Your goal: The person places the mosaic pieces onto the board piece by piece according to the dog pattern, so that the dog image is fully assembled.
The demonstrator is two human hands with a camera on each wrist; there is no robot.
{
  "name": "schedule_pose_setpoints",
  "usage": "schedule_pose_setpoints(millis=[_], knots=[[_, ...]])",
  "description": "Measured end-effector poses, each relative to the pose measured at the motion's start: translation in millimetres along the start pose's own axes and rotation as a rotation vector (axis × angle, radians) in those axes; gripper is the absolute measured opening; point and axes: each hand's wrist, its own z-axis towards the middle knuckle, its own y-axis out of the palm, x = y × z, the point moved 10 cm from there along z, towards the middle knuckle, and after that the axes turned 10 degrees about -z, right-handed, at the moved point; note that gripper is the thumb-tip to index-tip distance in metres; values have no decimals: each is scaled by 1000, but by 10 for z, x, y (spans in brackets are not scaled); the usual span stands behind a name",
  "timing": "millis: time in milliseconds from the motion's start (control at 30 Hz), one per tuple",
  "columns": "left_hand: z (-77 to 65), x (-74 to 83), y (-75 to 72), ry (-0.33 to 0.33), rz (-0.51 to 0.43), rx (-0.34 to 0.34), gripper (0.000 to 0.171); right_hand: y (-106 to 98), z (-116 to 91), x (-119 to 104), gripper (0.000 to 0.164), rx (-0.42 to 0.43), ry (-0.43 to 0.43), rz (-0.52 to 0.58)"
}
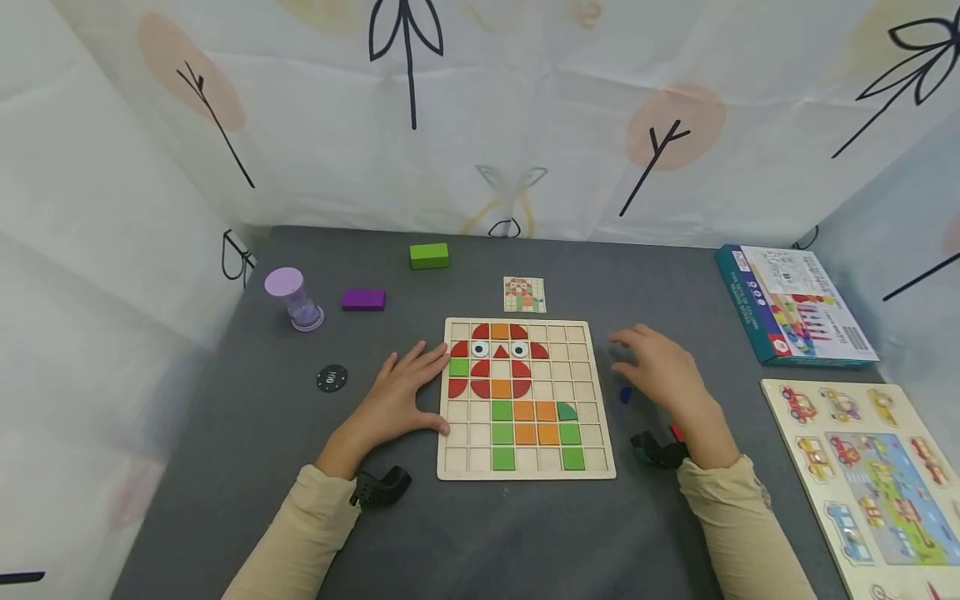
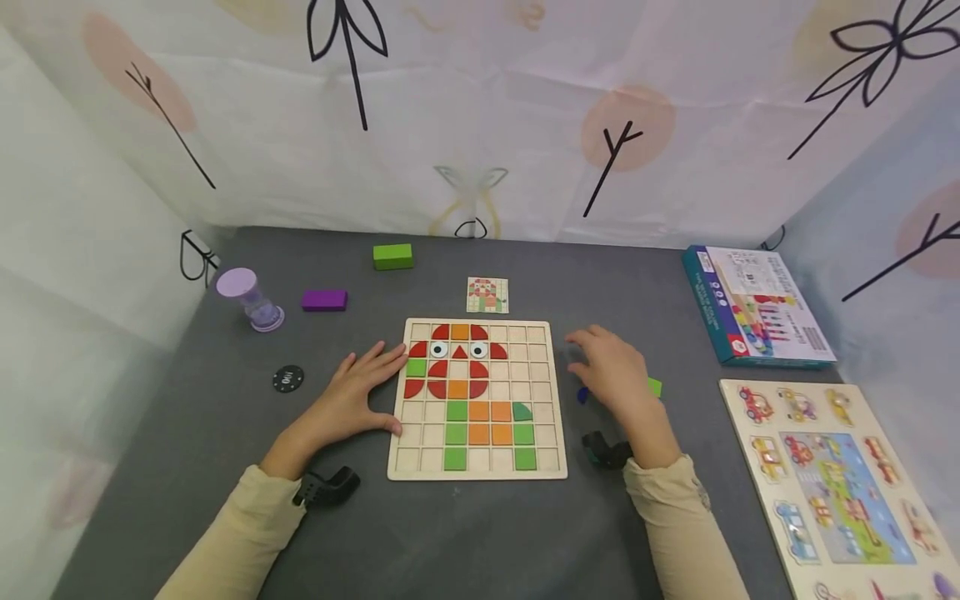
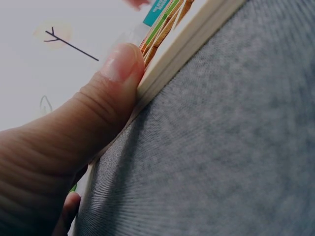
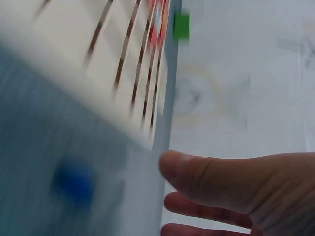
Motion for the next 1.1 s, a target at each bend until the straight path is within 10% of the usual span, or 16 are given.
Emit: schedule_pose_setpoints(millis=[233, 567, 833, 1100], knots=[[0, -7, 2, -2, 7, -3, 104, 137, -407, 764, 43, -75, 82, 41], [3, -20, 11, 1, 20, -1, 105, 247, -561, 984, 32, -75, 119, 58], [2, -14, 7, 13, 22, 0, 105, 120, -433, 670, 26, 2, 75, 41], [-1, -17, 13, 7, 19, -1, 105, -5, -139, -215, 27, 127, -122, -3]])
